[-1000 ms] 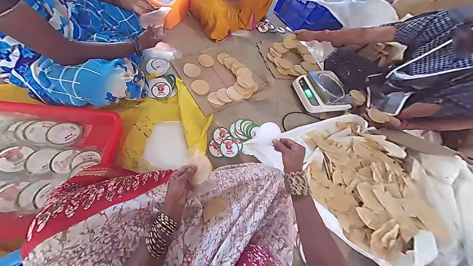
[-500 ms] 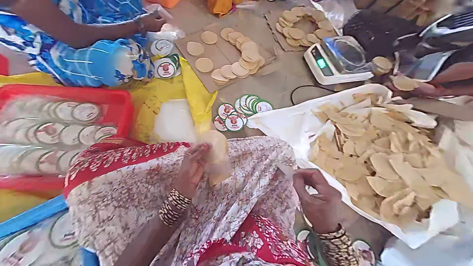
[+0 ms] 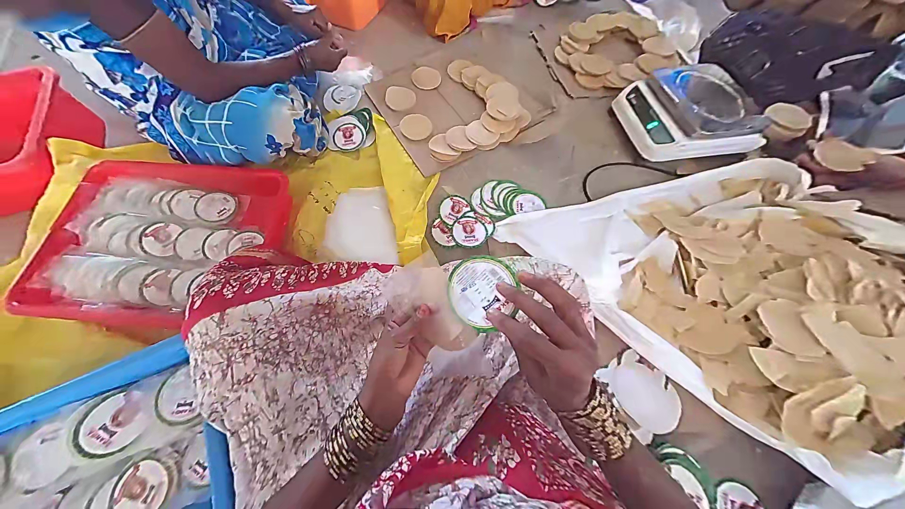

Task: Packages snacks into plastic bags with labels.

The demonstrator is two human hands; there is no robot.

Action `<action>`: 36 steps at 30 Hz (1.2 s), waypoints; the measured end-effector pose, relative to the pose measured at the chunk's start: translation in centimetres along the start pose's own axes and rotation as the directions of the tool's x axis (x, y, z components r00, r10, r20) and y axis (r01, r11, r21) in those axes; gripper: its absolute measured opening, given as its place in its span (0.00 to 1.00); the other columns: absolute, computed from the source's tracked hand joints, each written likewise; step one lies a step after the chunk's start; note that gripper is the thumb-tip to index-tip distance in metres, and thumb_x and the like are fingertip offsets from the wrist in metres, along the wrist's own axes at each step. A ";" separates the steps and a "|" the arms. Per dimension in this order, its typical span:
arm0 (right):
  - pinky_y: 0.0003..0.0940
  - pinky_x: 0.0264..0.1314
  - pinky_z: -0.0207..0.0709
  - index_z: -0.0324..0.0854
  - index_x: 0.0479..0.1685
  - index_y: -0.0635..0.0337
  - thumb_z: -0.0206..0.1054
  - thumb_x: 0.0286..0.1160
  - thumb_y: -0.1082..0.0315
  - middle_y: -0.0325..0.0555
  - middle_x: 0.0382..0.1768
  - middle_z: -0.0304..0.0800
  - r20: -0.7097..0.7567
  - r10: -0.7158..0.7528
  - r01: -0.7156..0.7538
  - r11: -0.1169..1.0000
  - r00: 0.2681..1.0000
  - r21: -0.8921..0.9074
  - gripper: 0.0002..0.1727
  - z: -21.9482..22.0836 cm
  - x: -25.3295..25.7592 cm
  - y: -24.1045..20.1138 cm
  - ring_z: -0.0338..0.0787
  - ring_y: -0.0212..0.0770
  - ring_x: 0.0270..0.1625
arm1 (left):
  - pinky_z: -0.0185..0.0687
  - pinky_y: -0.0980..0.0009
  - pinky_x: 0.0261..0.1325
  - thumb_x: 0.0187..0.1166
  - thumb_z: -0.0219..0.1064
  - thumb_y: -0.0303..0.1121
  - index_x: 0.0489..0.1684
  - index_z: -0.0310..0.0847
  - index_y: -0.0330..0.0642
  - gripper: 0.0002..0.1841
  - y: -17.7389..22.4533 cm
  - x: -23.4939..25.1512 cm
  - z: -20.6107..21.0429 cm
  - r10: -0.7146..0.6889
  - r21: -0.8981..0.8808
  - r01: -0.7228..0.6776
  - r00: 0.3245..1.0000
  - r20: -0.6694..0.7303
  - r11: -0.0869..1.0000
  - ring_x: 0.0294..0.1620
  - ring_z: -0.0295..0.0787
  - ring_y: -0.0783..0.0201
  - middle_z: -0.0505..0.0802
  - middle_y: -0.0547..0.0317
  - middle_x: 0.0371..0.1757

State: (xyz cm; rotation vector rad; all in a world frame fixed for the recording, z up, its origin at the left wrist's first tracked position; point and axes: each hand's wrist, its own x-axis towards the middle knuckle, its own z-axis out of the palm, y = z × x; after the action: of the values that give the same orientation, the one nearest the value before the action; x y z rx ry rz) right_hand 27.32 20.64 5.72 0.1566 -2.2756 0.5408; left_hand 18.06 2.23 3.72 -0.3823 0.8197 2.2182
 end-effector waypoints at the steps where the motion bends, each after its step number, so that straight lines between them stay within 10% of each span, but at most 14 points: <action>1: 0.43 0.88 0.63 0.86 0.52 0.45 0.59 0.88 0.65 0.41 0.68 0.88 0.000 0.015 -0.015 1.000 1.000 0.016 0.09 -0.1 -0.1 -0.1 0.75 0.46 0.83 | 0.94 0.61 0.51 0.86 0.55 0.21 0.45 0.85 0.36 0.11 0.0 -0.1 -0.2 0.004 0.008 -0.004 1.000 -0.001 1.000 0.42 0.97 0.58 0.96 0.49 0.43; 13: 0.42 0.87 0.69 0.85 0.49 0.51 0.57 0.89 0.67 0.48 0.72 0.86 0.076 0.022 -0.040 0.966 0.997 0.254 0.10 0.8 -1.1 -1.1 0.74 0.49 0.84 | 0.93 0.60 0.54 0.80 0.64 0.23 0.41 0.91 0.39 0.08 0.1 -1.2 -0.9 0.035 0.017 -0.038 0.989 0.146 0.999 0.43 0.96 0.59 0.96 0.50 0.43; 17: 0.46 0.89 0.65 0.85 0.64 0.53 0.46 0.92 0.53 0.49 0.77 0.82 0.086 0.243 -0.258 0.894 0.966 0.366 0.24 0.6 -0.9 -1.2 0.71 0.48 0.86 | 0.92 0.61 0.55 0.82 0.59 0.21 0.42 0.89 0.37 0.10 0.1 -1.3 -0.9 0.059 0.079 -0.068 0.992 0.111 0.995 0.43 0.96 0.59 0.96 0.50 0.42; 21: 0.33 0.71 0.79 0.69 0.80 0.71 0.55 0.85 0.44 0.56 0.75 0.81 0.378 0.641 -0.744 0.571 0.668 0.346 0.39 1.6 0.8 -2.1 0.82 0.35 0.73 | 0.91 0.65 0.55 0.80 0.60 0.20 0.40 0.89 0.37 0.10 -0.7 -1.4 0.3 0.098 0.162 -0.113 0.990 0.102 0.980 0.43 0.95 0.63 0.96 0.54 0.40; 26: 0.29 0.50 0.91 0.82 0.59 0.67 0.68 0.67 0.76 0.42 0.42 0.97 0.501 0.719 -0.826 0.181 0.482 0.535 0.19 2.7 0.2 -3.0 0.96 0.31 0.44 | 0.86 0.69 0.61 0.80 0.62 0.20 0.40 0.90 0.38 0.09 -1.6 -1.3 1.2 0.193 0.302 -0.212 0.977 0.094 0.929 0.47 0.92 0.69 0.96 0.60 0.40; 29: 0.24 0.47 0.90 0.82 0.56 0.67 0.70 0.67 0.73 0.33 0.39 0.95 0.333 0.778 -0.812 0.360 0.533 0.460 0.17 0.8 -0.1 -2.3 0.93 0.22 0.41 | 0.83 0.71 0.67 0.77 0.68 0.22 0.50 0.89 0.37 0.09 -1.4 -1.6 0.5 0.307 0.443 -0.355 0.935 0.178 0.824 0.56 0.90 0.71 0.95 0.61 0.50; 32: 0.27 0.38 0.87 0.85 0.51 0.67 0.70 0.72 0.60 0.39 0.34 0.92 0.087 0.753 -0.758 0.646 0.653 0.092 0.18 -2.1 -1.3 -0.7 0.91 0.25 0.34 | 0.84 0.69 0.69 0.73 0.75 0.29 0.49 0.91 0.39 0.10 -0.5 -1.1 -0.6 0.513 0.487 -0.665 0.747 0.423 0.566 0.63 0.87 0.68 0.91 0.60 0.59; 36: 0.65 0.23 0.73 0.85 0.45 0.72 0.63 0.72 0.59 0.64 0.20 0.85 0.135 0.665 -0.540 0.694 0.735 -0.476 0.20 -4.7 -3.5 1.3 0.88 0.68 0.23 | 0.83 0.80 0.62 0.79 0.72 0.35 0.41 0.90 0.46 0.05 0.9 -1.9 -0.3 0.573 0.455 -0.851 0.516 0.637 0.261 0.57 0.85 0.76 0.90 0.66 0.51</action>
State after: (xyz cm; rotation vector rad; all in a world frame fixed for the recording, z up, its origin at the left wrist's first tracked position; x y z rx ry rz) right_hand 32.50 23.68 5.61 -0.8273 -2.6708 0.3631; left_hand 18.72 0.57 4.82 1.0278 1.8657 2.3074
